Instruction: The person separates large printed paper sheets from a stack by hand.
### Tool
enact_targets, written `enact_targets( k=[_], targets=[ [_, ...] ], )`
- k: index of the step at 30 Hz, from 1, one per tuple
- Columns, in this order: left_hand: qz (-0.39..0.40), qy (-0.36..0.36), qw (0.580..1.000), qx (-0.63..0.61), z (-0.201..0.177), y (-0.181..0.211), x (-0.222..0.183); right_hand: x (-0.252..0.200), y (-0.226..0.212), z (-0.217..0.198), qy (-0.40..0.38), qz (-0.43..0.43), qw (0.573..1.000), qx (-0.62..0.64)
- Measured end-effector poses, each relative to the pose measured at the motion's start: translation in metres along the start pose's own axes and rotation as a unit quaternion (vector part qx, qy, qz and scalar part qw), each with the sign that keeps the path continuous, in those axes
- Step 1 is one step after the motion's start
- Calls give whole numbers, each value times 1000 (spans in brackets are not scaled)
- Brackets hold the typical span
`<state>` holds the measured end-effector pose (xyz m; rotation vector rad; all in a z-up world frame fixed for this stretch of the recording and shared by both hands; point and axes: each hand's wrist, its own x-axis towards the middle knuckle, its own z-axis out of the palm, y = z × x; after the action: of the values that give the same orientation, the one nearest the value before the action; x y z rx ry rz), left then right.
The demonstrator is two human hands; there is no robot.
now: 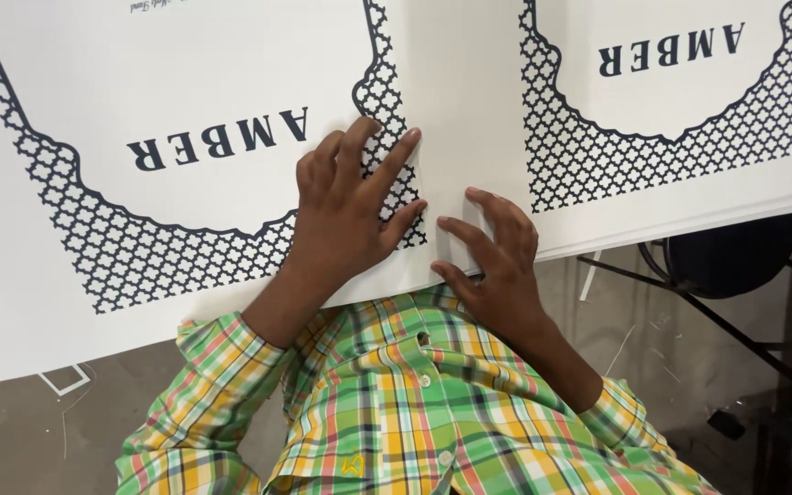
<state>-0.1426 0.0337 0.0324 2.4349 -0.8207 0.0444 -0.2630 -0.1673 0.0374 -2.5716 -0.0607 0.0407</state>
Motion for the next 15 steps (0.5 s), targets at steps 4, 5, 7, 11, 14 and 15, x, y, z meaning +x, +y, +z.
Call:
enact_targets(
  k=[4,5,7,11,14,15],
  targets=[
    [-1,-4,1000,-3,1,-1,-1,-2,1,3,-1,3,1000,-1],
    [0,-4,1000,-4,1,-1,-1,-2,2,3,-1,2,1000,-3],
    [-2,-5,1000,-5,1,-1,0,-4,3,4,1,-1,1000,-3],
    [-7,-7,1000,-8,0,-1,0,-5,5,6,4,-7,1000,-6],
    [-2,-2,1000,0,1,-1,0,-5,6,6,6,-8,1000,-8],
    [-3,-2,1000,0,2,-1,0,-5,6,5,6,-8,1000,-8]
  ],
)
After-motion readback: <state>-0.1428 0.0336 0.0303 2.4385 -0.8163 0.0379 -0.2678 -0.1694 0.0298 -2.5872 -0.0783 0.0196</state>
